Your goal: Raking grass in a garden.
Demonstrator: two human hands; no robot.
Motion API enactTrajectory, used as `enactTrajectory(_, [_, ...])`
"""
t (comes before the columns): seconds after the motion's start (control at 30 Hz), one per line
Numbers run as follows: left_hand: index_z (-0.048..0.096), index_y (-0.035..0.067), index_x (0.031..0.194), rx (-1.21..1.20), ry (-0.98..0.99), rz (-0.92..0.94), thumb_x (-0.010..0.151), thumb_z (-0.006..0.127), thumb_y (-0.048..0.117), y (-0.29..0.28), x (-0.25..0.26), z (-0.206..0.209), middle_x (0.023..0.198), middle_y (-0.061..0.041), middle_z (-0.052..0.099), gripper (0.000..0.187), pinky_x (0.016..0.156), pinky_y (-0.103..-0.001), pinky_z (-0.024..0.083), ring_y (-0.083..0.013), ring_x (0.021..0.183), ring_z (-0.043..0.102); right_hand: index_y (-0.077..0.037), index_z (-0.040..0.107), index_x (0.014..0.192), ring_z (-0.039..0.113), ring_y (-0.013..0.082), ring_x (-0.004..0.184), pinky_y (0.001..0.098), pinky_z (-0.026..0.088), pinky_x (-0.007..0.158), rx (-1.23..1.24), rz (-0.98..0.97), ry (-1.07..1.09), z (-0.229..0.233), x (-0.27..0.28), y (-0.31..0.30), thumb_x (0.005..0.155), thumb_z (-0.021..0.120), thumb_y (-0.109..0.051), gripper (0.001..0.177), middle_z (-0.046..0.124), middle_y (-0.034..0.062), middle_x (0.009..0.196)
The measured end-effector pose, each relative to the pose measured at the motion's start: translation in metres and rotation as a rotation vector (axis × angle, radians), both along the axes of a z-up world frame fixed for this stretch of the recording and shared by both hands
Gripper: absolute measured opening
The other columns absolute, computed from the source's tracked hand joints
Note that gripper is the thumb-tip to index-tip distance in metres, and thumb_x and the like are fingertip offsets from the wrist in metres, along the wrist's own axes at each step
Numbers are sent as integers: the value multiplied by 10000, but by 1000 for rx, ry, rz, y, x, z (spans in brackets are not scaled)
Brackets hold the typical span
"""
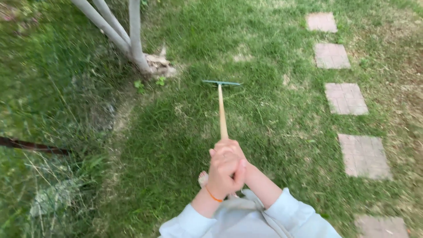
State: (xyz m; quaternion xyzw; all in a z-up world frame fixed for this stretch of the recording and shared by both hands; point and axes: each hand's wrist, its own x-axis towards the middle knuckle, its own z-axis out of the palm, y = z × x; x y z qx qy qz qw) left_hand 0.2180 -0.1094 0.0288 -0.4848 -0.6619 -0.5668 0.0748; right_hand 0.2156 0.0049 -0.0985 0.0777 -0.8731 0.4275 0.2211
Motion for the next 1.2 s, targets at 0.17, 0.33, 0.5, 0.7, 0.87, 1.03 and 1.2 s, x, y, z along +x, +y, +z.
enactTrajectory(0.17, [510, 37, 640, 38, -81, 46, 906, 608, 17, -7, -1, -5, 595, -82, 513, 285, 647, -357, 482, -246, 552, 530, -121, 490, 828, 567, 209, 852, 366, 482, 750, 41, 60, 307, 63, 5, -1, 893, 689, -139, 210, 565, 38, 850])
enactTrajectory(0.33, [488, 34, 626, -42, -181, 78, 935, 639, 53, -8, -17, 26, 575, -78, 477, 345, 563, -344, 425, -234, 520, 504, -88, 442, 1243, 661, 281, 1015, 412, 604, 934, -1310, -396, -724, -81, -47, 27, 941, 510, -159, 318, 613, 94, 1074])
enactTrajectory(0.5, [477, 56, 603, -64, -113, -89, 840, 701, 76, 3, -32, 47, 554, -60, 472, 327, 551, -351, 428, -236, 503, 511, -46, 443, 1299, 576, 215, 1024, 274, 471, 899, -1889, -35, -675, 57, -54, 17, 1048, 382, -478, 503, 592, 132, 1154])
enactTrajectory(0.7, [519, 83, 649, -57, -22, -313, 893, 703, 84, 26, -90, 81, 605, -48, 516, 305, 594, -343, 442, -237, 554, 557, -118, 431, 1328, 430, 109, 897, 180, 403, 743, -1996, 188, -290, 139, -71, 26, 1057, 457, -300, 327, 430, 23, 1025])
enactTrajectory(0.87, [482, 88, 647, -27, -15, -495, 921, 702, 92, 51, -119, 116, 626, -45, 525, 351, 554, -332, 422, -234, 548, 550, -49, 470, 911, 469, 111, 639, 225, 441, 571, -2908, 114, -112, 42, -157, 92, 1018, 667, -267, 313, 467, 12, 749])
enactTrajectory(1.03, [419, 89, 604, 2, 17, -572, 884, 708, 60, 63, -145, 113, 593, -54, 486, 403, 554, -355, 408, -261, 534, 516, -144, 394, 690, 410, 55, 403, 224, 408, 381, -2775, 21, -266, -20, -202, 149, 932, 699, -436, 487, 418, -57, 548])
enactTrajectory(1.2, [451, 83, 600, 10, 45, -586, 878, 715, 41, 98, -165, 93, 602, -56, 498, 385, 634, -375, 446, -267, 559, 517, -114, 430, 754, 394, 45, 402, 188, 342, 325, -2657, -176, -86, -9, -211, 214, 979, 665, -399, 432, 433, -53, 569])
